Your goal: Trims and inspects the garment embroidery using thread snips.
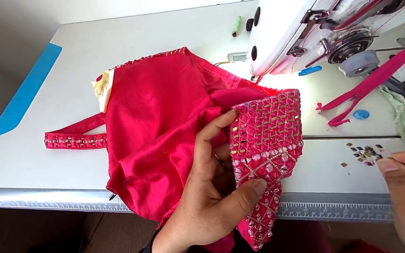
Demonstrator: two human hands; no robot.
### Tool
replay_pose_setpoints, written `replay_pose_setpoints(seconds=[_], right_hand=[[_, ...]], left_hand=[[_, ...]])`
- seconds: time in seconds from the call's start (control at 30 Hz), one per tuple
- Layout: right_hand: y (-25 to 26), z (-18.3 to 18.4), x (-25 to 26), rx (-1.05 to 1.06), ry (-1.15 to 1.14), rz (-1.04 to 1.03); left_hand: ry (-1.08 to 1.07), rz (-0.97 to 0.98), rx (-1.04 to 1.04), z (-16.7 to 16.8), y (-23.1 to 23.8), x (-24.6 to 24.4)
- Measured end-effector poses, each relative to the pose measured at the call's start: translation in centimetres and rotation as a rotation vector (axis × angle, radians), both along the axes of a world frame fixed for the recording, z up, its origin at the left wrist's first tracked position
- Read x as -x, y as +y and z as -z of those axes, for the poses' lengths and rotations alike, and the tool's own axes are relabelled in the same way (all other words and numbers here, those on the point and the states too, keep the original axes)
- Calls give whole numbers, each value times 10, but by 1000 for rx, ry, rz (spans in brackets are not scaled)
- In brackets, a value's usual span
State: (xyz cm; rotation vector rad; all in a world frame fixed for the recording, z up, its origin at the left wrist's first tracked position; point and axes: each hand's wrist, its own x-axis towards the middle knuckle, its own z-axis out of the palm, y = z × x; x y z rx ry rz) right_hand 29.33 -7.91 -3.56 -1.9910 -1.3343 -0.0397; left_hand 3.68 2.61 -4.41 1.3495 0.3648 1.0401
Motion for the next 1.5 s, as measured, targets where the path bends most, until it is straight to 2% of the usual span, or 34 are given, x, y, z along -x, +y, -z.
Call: replay_pose_setpoints(seconds=[0.17,0.3,0.37,0.47,0.57,0.67,0.8,0.9,1.03,1.17,1.27,1.4,1.5], right_hand=[[-1,-10,30,-52,417,-348],[12,-8,66,-13,603,-545],[25,-2,87,-123,589,-505],[43,3,98,-263,457,-387],[49,-2,97,-300,444,-336],[52,-4,98,-349,447,-301],[55,-5,96,-366,417,-275],[50,-7,89,-342,413,-338],[32,-10,82,-279,595,-415],[9,-5,83,-225,762,-470],[-4,-1,84,-181,804,-528],[-12,4,89,-171,745,-595],[-17,6,95,-127,885,-668]], left_hand=[[-55,129,26,2,3,4],[-109,170,81,-1,6,5],[-112,147,109,-2,4,4],[-4,14,101,-4,-8,5],[169,-90,7,-3,-28,12],[270,-89,-5,-3,-43,16],[207,-25,102,-4,-43,20],[131,20,179,-4,-38,19],[-11,12,236,2,-31,14],[-106,-24,192,7,-29,11],[-46,-58,123,11,-30,12],[-28,-27,144,9,-31,15],[-40,23,153,8,-30,16]])
